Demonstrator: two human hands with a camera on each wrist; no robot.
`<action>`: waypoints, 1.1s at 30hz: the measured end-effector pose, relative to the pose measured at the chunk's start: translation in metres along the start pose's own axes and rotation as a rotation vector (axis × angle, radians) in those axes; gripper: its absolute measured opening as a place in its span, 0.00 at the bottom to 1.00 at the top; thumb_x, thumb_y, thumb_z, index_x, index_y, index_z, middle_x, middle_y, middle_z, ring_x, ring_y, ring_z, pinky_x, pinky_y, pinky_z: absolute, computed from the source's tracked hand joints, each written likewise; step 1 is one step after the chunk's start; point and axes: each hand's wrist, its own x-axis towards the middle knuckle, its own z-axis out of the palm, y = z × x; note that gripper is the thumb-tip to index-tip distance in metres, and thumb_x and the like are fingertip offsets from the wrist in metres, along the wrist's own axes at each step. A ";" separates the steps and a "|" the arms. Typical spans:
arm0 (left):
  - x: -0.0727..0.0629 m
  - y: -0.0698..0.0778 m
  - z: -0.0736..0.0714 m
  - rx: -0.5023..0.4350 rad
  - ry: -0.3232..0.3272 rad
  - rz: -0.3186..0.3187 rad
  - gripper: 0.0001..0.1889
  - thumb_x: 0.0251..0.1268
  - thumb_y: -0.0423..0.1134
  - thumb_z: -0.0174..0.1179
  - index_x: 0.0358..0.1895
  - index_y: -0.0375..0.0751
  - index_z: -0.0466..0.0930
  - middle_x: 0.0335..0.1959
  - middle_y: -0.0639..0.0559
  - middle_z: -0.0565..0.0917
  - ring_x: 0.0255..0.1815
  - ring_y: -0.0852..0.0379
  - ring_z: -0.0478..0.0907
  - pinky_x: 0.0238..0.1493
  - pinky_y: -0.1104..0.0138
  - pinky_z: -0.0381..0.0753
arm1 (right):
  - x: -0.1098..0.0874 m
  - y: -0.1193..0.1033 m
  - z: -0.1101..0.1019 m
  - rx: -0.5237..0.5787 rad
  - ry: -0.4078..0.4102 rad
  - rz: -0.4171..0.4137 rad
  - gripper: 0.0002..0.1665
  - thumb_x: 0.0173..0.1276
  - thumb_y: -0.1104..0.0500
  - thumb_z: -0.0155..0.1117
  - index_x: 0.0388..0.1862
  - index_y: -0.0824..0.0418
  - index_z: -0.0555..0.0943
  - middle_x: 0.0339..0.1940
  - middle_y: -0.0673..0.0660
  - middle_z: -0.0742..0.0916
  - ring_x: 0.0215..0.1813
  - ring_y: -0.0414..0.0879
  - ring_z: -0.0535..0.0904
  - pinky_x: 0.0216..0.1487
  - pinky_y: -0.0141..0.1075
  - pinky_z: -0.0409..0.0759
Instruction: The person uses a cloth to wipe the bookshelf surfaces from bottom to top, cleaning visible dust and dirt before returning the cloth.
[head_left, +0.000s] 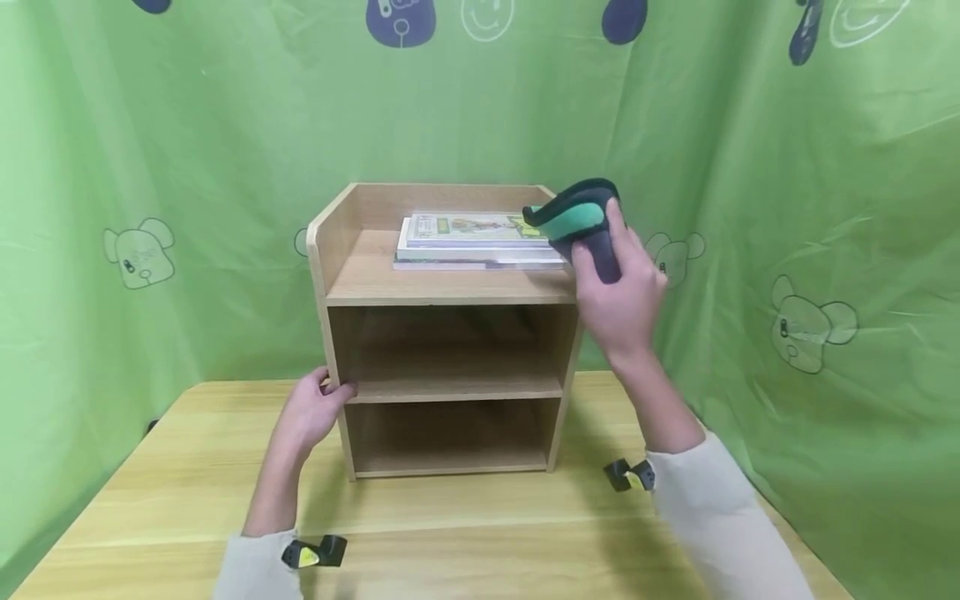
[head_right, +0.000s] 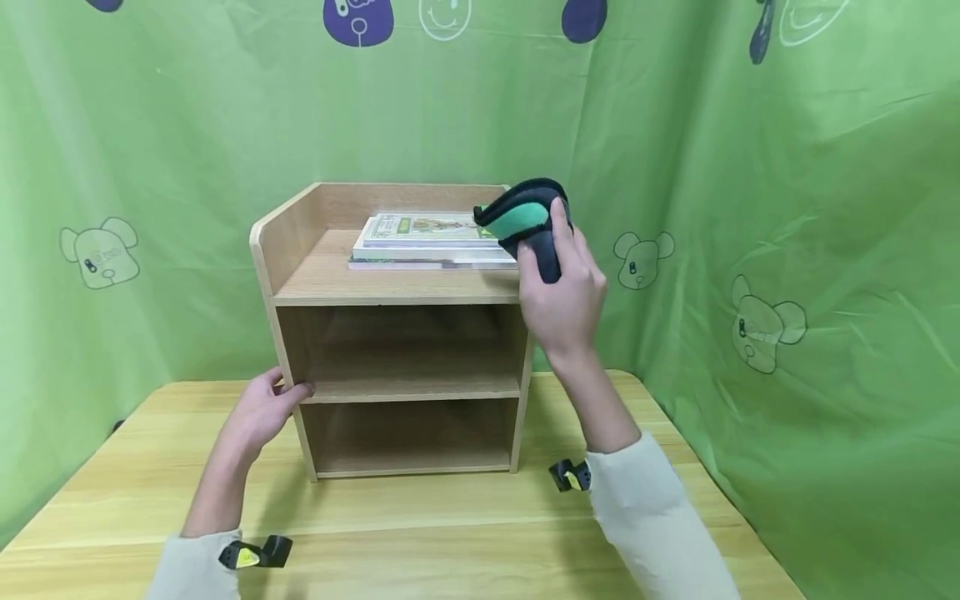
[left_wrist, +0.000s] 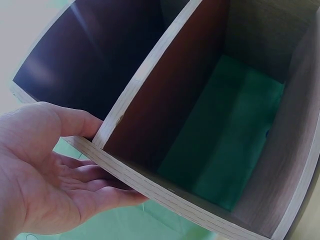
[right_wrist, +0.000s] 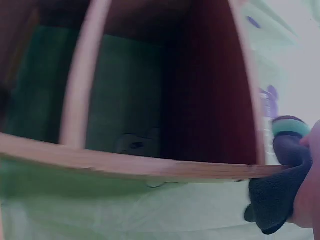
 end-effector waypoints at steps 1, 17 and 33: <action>0.000 0.000 0.000 0.001 0.001 -0.001 0.28 0.73 0.42 0.55 0.70 0.29 0.66 0.70 0.28 0.72 0.73 0.31 0.67 0.73 0.41 0.65 | -0.005 0.003 0.002 0.019 0.030 -0.036 0.34 0.68 0.53 0.67 0.73 0.44 0.72 0.62 0.53 0.86 0.39 0.50 0.81 0.34 0.29 0.75; 0.001 -0.001 0.000 -0.016 0.008 0.010 0.28 0.73 0.41 0.55 0.70 0.29 0.67 0.70 0.27 0.72 0.72 0.31 0.68 0.73 0.41 0.66 | -0.030 0.030 0.011 0.041 0.156 -0.276 0.35 0.66 0.62 0.70 0.73 0.53 0.74 0.67 0.56 0.83 0.57 0.60 0.85 0.51 0.53 0.86; 0.002 0.000 -0.001 -0.015 0.001 -0.005 0.29 0.72 0.42 0.56 0.70 0.29 0.66 0.70 0.28 0.72 0.73 0.32 0.68 0.73 0.42 0.66 | 0.073 -0.037 0.000 -0.429 -0.574 0.247 0.38 0.70 0.51 0.49 0.80 0.47 0.63 0.55 0.64 0.83 0.41 0.56 0.75 0.32 0.42 0.75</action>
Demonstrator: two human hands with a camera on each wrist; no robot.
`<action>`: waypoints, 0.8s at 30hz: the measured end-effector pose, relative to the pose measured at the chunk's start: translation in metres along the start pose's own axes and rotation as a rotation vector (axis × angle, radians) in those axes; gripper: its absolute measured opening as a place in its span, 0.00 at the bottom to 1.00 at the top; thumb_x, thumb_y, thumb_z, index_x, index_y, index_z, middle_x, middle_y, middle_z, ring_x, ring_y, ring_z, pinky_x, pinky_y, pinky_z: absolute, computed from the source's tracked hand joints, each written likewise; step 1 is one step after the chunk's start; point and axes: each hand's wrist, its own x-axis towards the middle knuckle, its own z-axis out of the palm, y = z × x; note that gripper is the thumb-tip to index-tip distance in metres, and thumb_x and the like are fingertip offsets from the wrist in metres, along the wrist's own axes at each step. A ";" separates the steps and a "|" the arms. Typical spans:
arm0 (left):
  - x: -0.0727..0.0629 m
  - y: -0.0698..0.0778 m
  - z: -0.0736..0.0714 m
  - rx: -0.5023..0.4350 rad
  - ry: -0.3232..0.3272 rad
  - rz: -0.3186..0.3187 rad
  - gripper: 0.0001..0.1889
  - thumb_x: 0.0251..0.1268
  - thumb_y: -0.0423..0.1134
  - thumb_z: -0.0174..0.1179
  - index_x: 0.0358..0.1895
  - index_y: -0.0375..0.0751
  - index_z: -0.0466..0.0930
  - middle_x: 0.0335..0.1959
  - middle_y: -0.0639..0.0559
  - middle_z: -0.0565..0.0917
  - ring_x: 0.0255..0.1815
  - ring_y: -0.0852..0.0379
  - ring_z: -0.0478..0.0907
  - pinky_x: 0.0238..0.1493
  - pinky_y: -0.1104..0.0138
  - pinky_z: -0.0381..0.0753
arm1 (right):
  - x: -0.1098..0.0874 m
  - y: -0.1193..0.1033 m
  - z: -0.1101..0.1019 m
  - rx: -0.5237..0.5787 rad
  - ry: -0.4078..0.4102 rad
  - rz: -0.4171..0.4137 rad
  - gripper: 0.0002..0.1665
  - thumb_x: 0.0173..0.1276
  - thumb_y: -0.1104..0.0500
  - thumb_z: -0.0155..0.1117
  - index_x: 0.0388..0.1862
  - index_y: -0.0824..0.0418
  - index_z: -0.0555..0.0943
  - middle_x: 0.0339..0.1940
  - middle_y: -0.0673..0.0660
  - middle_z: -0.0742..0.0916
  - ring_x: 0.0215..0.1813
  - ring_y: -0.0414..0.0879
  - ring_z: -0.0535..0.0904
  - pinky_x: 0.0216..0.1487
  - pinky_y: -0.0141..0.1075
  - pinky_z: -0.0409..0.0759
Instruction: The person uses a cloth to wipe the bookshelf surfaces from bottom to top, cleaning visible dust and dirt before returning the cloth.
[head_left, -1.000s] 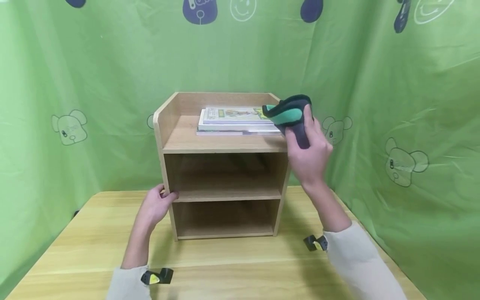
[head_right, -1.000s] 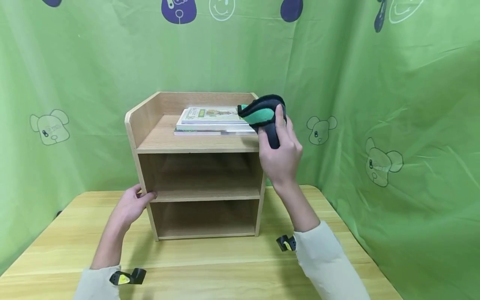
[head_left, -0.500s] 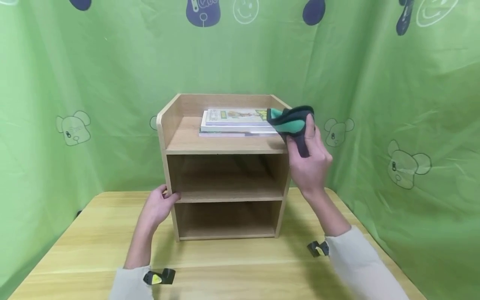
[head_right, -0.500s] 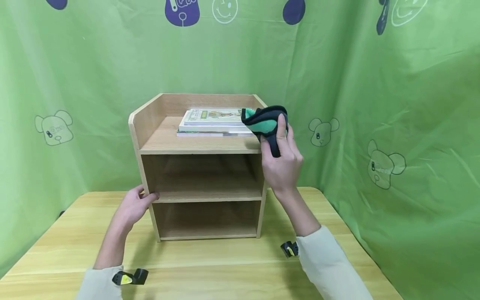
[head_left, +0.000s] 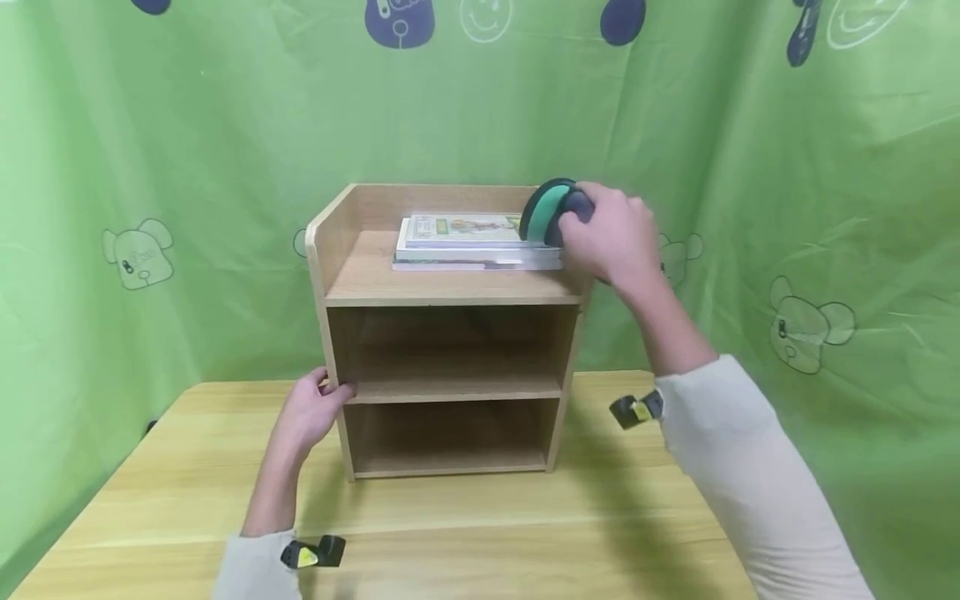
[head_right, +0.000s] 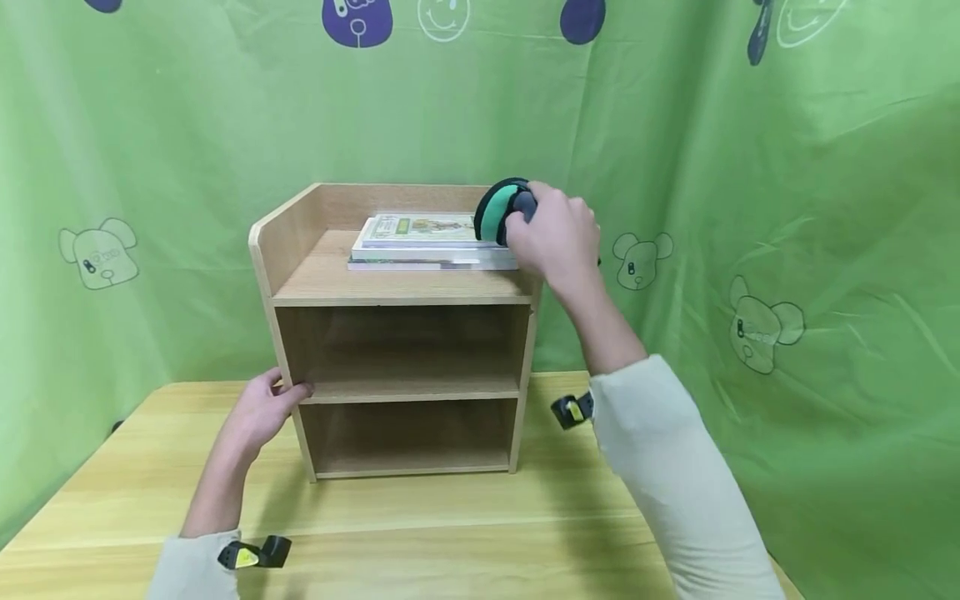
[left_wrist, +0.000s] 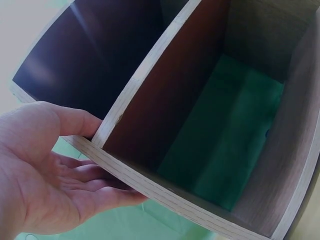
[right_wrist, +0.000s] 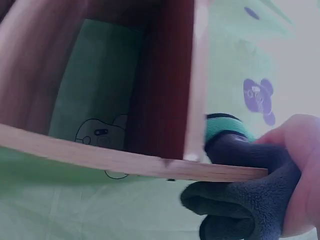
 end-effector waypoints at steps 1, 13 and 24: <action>0.000 -0.001 -0.001 0.001 0.002 -0.002 0.29 0.72 0.42 0.56 0.71 0.29 0.66 0.70 0.28 0.72 0.73 0.32 0.68 0.73 0.42 0.65 | 0.007 -0.003 -0.002 -0.023 -0.060 0.029 0.38 0.71 0.51 0.49 0.81 0.48 0.62 0.56 0.64 0.82 0.43 0.56 0.75 0.33 0.42 0.76; 0.002 -0.001 0.003 -0.005 0.006 0.015 0.28 0.72 0.41 0.56 0.70 0.30 0.68 0.69 0.29 0.74 0.72 0.34 0.70 0.72 0.44 0.68 | 0.067 -0.008 -0.003 -0.149 -0.305 0.107 0.39 0.74 0.46 0.46 0.80 0.60 0.62 0.73 0.70 0.71 0.74 0.67 0.60 0.74 0.58 0.65; 0.005 0.005 0.005 -0.001 0.000 0.026 0.28 0.72 0.42 0.56 0.70 0.31 0.68 0.68 0.31 0.75 0.71 0.36 0.71 0.72 0.45 0.69 | 0.060 -0.001 -0.005 -0.064 -0.253 0.142 0.38 0.73 0.46 0.52 0.79 0.57 0.63 0.70 0.71 0.73 0.70 0.64 0.65 0.65 0.55 0.75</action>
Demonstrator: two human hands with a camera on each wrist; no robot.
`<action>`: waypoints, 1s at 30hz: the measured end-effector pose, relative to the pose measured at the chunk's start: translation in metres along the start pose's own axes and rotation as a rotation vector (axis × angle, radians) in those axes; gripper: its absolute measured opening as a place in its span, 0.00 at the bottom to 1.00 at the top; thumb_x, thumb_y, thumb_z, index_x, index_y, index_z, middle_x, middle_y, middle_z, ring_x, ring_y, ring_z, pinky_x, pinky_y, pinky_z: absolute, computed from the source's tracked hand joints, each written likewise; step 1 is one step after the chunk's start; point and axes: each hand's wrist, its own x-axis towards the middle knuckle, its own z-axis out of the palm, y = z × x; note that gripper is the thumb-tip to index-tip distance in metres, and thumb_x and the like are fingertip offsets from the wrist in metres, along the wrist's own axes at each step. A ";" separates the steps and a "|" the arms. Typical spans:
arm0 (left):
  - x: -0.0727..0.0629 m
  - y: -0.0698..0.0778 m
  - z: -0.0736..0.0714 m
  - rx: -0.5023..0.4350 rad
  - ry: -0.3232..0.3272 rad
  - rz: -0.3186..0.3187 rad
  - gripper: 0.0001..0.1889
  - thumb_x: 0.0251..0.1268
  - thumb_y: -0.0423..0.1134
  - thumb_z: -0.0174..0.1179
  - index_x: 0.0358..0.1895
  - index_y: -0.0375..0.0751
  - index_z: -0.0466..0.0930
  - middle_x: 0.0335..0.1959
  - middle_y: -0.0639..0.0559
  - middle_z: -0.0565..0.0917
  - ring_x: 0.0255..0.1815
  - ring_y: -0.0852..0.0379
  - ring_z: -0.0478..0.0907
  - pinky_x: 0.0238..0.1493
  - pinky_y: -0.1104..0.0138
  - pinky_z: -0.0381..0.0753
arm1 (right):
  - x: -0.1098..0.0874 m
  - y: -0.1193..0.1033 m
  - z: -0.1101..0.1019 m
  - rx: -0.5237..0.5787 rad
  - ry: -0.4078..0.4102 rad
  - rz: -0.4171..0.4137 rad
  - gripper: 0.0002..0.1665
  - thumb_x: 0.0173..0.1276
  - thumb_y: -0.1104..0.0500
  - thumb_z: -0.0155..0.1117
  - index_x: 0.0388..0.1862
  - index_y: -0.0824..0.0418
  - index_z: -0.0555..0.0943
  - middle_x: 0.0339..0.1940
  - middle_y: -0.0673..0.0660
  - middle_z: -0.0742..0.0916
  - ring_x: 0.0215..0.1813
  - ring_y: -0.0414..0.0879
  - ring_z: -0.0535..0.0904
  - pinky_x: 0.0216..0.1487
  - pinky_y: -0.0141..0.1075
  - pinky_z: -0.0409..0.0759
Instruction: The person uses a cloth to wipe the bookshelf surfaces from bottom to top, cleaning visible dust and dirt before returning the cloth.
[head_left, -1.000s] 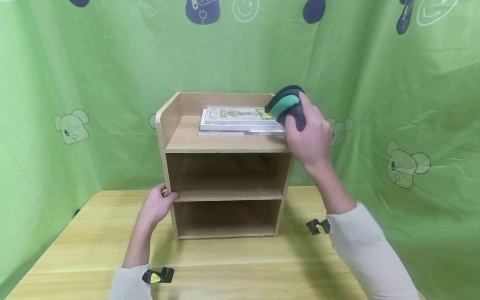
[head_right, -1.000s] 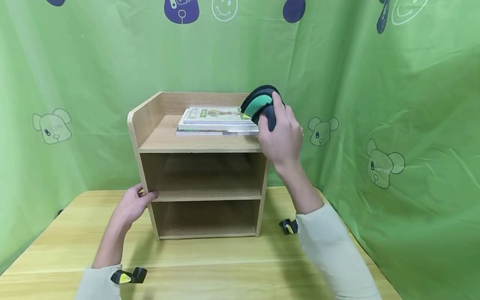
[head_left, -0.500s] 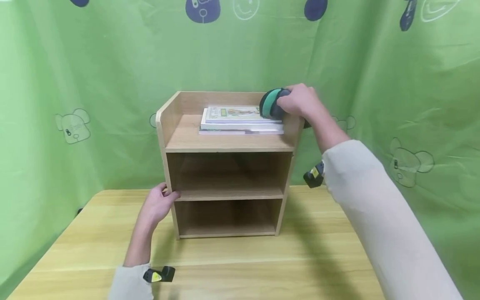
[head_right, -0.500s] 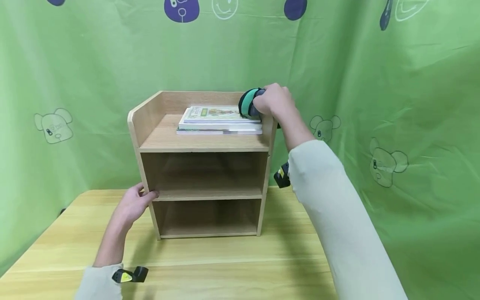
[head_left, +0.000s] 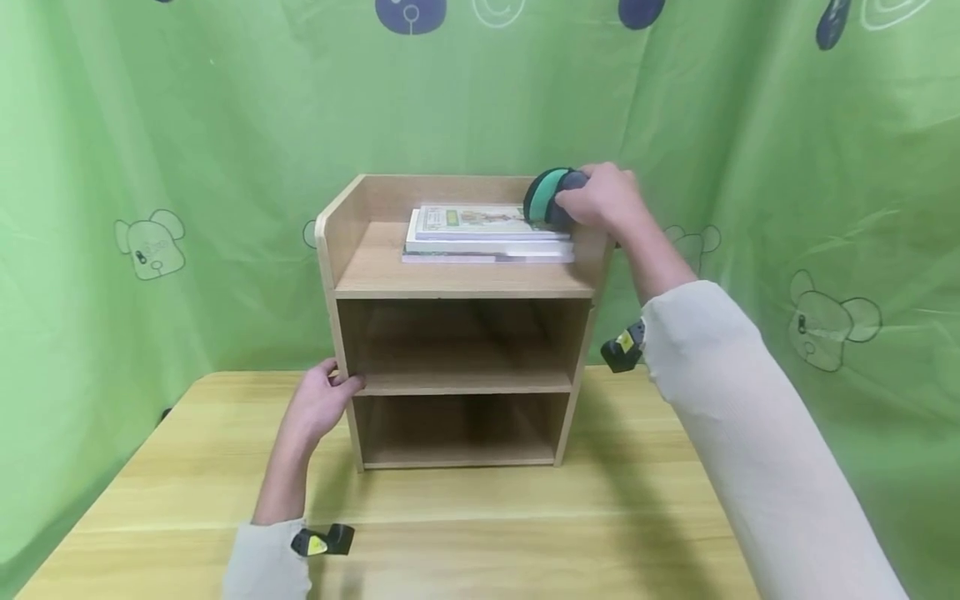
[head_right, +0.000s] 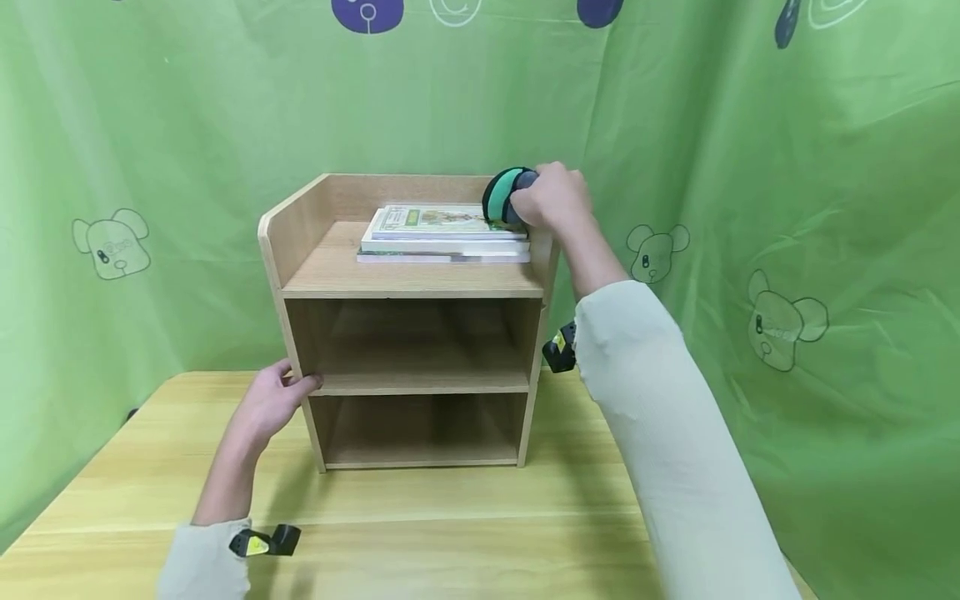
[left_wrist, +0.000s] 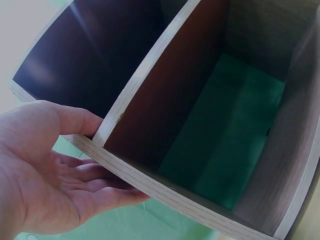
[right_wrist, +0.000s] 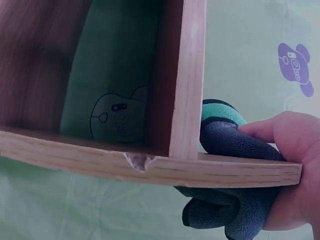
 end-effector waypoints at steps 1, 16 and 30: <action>0.000 0.000 0.001 0.000 0.000 0.002 0.28 0.72 0.42 0.56 0.70 0.31 0.68 0.68 0.31 0.75 0.71 0.35 0.71 0.72 0.44 0.69 | -0.001 0.001 0.000 0.000 0.001 0.000 0.39 0.74 0.46 0.51 0.80 0.57 0.62 0.71 0.71 0.72 0.70 0.65 0.65 0.65 0.56 0.75; -0.006 -0.004 -0.011 0.020 -0.012 -0.031 0.29 0.72 0.42 0.55 0.72 0.31 0.65 0.69 0.31 0.74 0.74 0.35 0.67 0.74 0.43 0.65 | -0.011 -0.004 0.011 0.024 0.032 -0.043 0.39 0.74 0.50 0.49 0.82 0.55 0.58 0.73 0.66 0.73 0.71 0.63 0.65 0.66 0.56 0.74; -0.010 -0.002 -0.009 0.037 0.001 -0.056 0.29 0.72 0.43 0.55 0.71 0.32 0.67 0.61 0.34 0.78 0.67 0.41 0.72 0.70 0.46 0.71 | -0.068 0.026 0.034 0.365 0.359 -0.181 0.30 0.71 0.45 0.56 0.71 0.45 0.75 0.55 0.59 0.86 0.46 0.51 0.79 0.37 0.40 0.79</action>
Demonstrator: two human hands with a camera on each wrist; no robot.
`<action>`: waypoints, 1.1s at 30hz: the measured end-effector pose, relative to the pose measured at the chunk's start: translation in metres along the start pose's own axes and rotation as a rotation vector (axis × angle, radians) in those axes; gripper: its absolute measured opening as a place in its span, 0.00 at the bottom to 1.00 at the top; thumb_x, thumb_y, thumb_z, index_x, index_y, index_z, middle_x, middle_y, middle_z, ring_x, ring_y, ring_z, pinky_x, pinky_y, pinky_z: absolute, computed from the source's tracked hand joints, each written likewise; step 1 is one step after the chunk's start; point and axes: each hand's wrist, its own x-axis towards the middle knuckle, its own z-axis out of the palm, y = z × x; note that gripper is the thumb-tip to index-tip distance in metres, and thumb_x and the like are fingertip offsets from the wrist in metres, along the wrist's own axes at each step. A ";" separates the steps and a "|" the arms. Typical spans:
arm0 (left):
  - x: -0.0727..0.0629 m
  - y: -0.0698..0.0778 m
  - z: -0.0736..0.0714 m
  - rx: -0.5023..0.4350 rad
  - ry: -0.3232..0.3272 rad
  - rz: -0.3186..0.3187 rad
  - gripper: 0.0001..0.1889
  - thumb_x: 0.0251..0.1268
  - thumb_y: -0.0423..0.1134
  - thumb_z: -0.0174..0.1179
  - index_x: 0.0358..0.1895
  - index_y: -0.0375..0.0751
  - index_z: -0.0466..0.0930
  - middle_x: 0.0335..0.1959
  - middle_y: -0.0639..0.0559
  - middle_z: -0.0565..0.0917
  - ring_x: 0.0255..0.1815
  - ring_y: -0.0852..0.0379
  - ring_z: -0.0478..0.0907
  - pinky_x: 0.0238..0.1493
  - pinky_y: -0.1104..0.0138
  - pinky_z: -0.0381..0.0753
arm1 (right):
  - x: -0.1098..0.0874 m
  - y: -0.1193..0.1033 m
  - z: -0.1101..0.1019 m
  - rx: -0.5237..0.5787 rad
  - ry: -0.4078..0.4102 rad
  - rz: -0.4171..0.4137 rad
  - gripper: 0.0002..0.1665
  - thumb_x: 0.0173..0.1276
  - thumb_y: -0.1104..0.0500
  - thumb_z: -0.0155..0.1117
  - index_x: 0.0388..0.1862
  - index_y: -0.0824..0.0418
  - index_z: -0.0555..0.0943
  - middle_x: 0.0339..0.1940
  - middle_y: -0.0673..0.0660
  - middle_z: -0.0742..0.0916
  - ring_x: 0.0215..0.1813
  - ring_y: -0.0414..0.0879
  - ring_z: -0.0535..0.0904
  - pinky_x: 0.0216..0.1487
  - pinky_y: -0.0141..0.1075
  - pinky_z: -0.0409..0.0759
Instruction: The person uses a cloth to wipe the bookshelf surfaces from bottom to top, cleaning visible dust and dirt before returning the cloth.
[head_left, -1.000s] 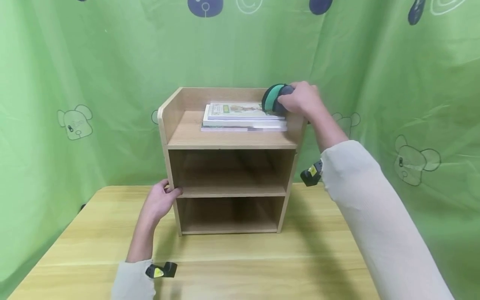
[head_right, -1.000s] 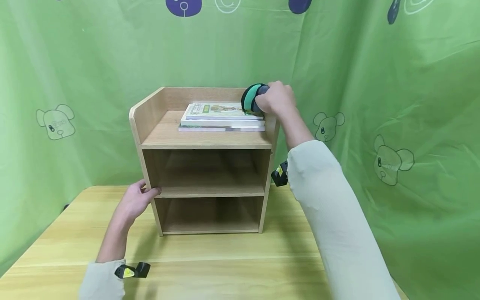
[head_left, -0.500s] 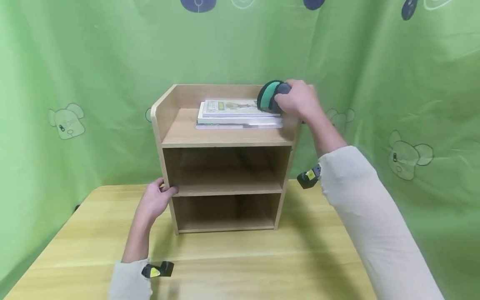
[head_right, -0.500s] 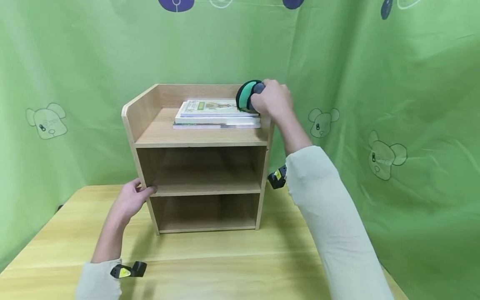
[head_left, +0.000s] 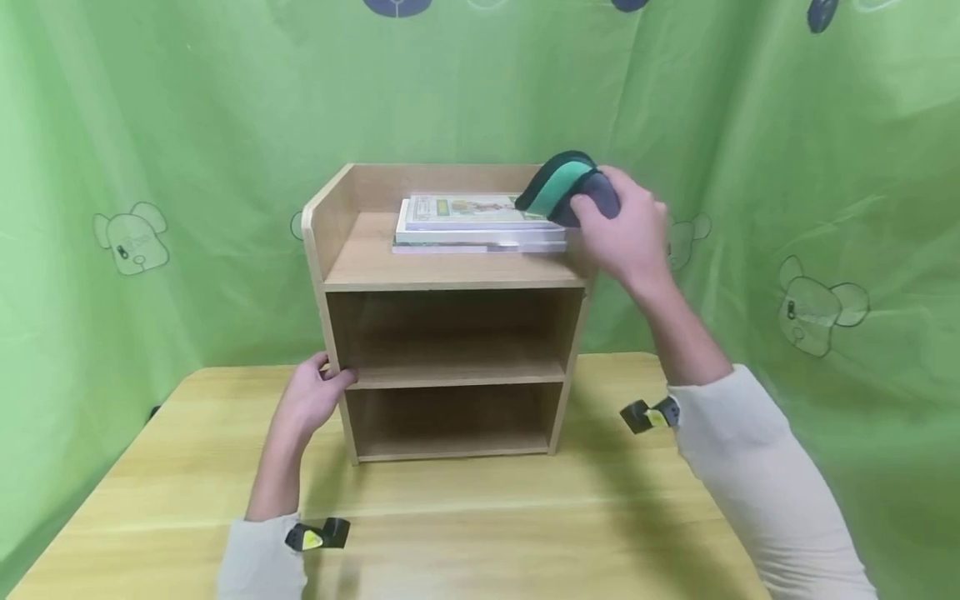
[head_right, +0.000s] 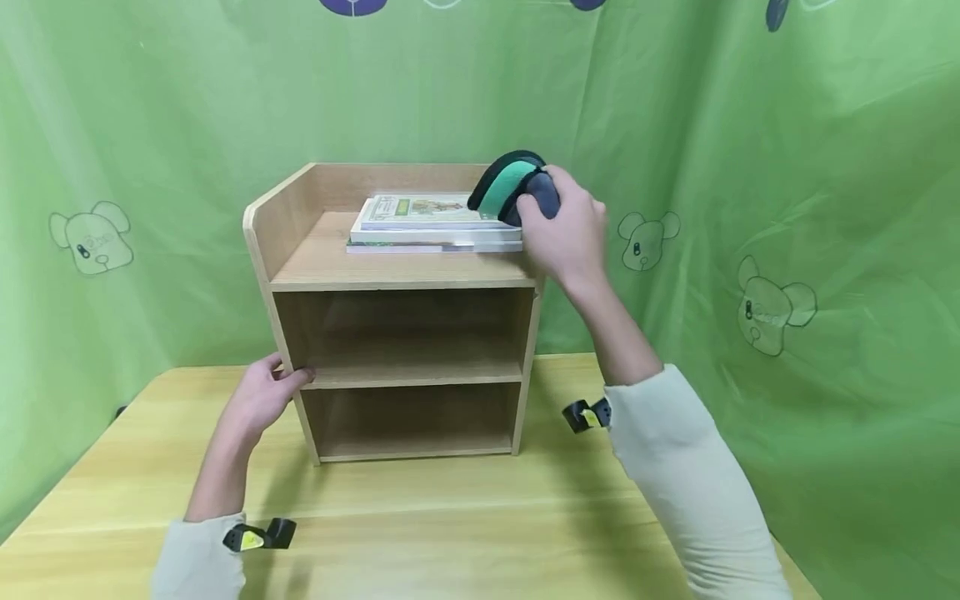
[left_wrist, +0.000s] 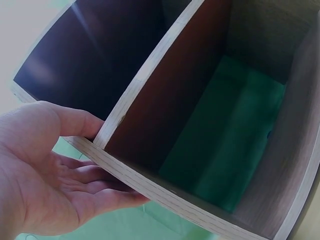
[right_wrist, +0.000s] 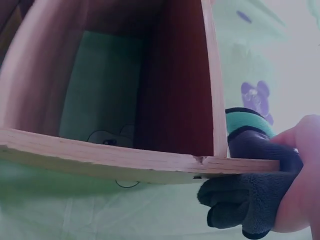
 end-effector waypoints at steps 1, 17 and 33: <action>0.000 0.000 0.000 -0.003 0.001 -0.002 0.29 0.72 0.43 0.55 0.71 0.32 0.67 0.61 0.34 0.79 0.66 0.43 0.73 0.69 0.47 0.71 | -0.006 0.001 -0.001 0.021 0.025 -0.008 0.30 0.70 0.44 0.57 0.71 0.45 0.76 0.57 0.58 0.86 0.47 0.51 0.79 0.39 0.40 0.80; -0.001 0.001 -0.001 -0.022 0.018 0.005 0.28 0.72 0.42 0.56 0.70 0.31 0.68 0.67 0.31 0.77 0.71 0.36 0.71 0.72 0.44 0.68 | -0.059 0.039 0.000 0.175 0.161 -0.128 0.19 0.60 0.60 0.70 0.43 0.64 0.71 0.44 0.60 0.84 0.45 0.51 0.81 0.36 0.31 0.82; -0.001 0.002 0.001 -0.029 0.011 0.001 0.30 0.72 0.42 0.56 0.72 0.31 0.66 0.70 0.30 0.73 0.74 0.34 0.68 0.74 0.43 0.65 | -0.082 0.067 0.013 0.128 0.124 -0.067 0.17 0.58 0.62 0.70 0.39 0.62 0.70 0.37 0.61 0.84 0.41 0.52 0.82 0.40 0.46 0.86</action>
